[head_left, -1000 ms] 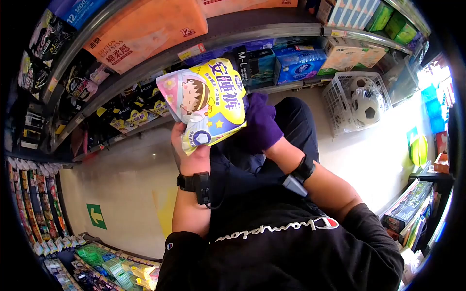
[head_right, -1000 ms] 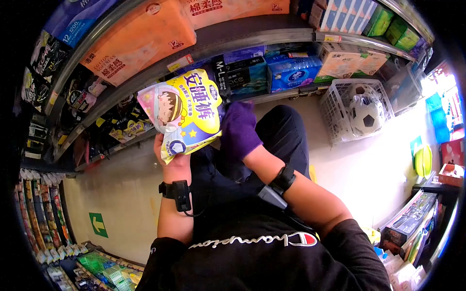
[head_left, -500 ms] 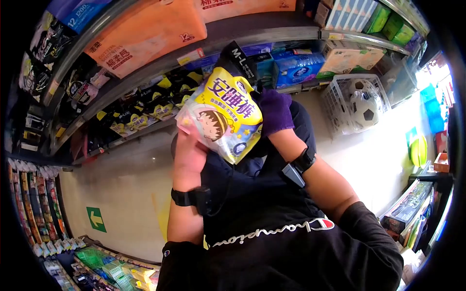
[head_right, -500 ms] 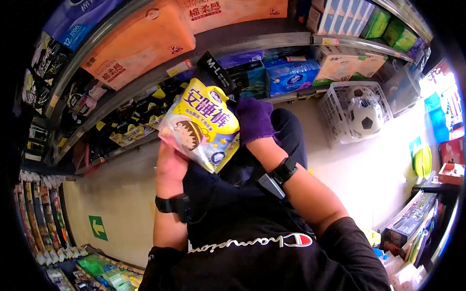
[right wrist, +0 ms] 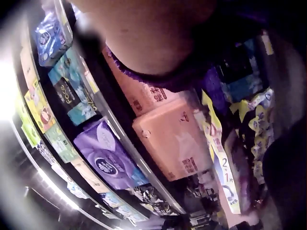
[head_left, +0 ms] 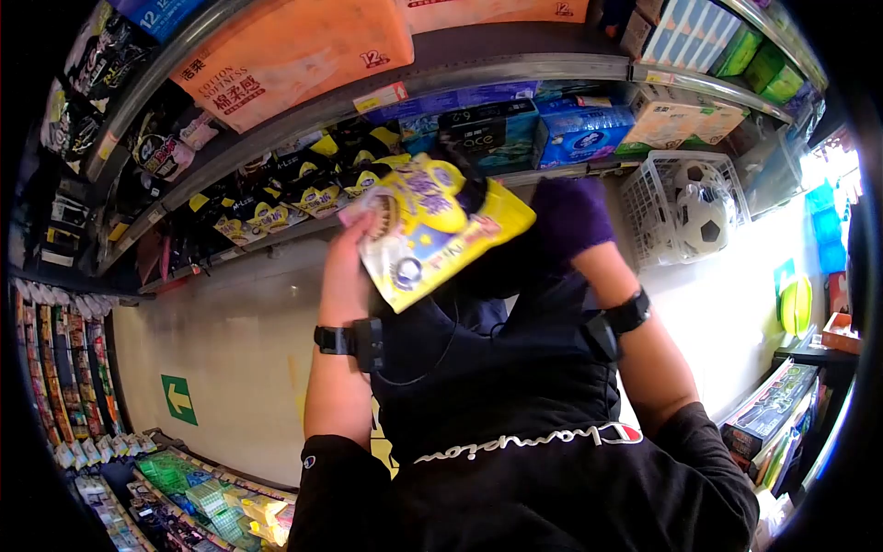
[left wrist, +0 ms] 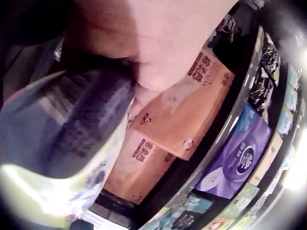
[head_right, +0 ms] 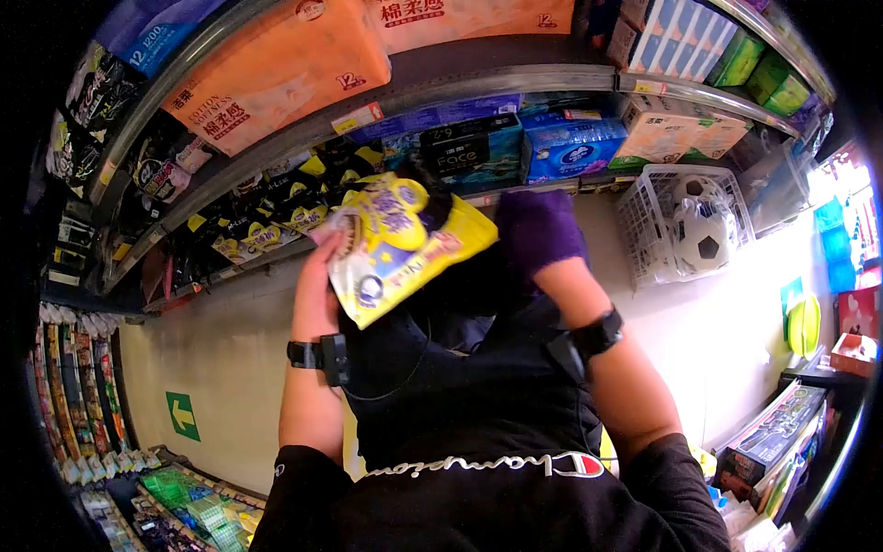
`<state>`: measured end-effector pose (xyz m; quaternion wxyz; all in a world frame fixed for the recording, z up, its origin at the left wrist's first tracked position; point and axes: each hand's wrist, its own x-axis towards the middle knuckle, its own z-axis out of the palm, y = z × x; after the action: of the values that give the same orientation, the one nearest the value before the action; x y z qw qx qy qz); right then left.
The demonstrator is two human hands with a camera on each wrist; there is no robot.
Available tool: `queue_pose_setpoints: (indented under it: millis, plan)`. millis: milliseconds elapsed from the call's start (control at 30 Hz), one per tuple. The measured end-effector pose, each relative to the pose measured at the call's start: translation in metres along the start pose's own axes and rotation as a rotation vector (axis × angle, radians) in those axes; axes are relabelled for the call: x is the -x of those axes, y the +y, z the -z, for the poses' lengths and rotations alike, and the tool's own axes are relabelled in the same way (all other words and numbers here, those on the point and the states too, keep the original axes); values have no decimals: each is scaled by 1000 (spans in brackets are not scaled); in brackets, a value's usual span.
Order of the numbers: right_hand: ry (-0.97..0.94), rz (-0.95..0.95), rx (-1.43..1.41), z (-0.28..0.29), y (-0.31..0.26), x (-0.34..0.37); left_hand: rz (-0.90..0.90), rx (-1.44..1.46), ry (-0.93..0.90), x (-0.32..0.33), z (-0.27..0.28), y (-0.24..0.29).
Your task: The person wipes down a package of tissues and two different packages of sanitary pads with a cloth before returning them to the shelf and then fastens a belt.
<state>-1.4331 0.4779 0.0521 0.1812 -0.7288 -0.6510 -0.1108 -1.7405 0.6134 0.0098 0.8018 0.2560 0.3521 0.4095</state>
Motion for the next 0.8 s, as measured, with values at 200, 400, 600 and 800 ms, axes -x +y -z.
queue_pose_setpoints:
  millis: [200, 400, 600, 800]
  plan:
    - [69, 169, -317, 67, 91, 43, -178, 128, 364, -17, 50, 63]
    - [12, -7, -85, 87, 109, 88, -391, -386, 139, -111, 157, 90]
    - [-252, 140, -209, 125, 123, 97, -138, 104, 420, -163, 104, 109]
    - [-53, -324, -185, 107, 152, 127, 148, -150, 162, -142, 154, 139]
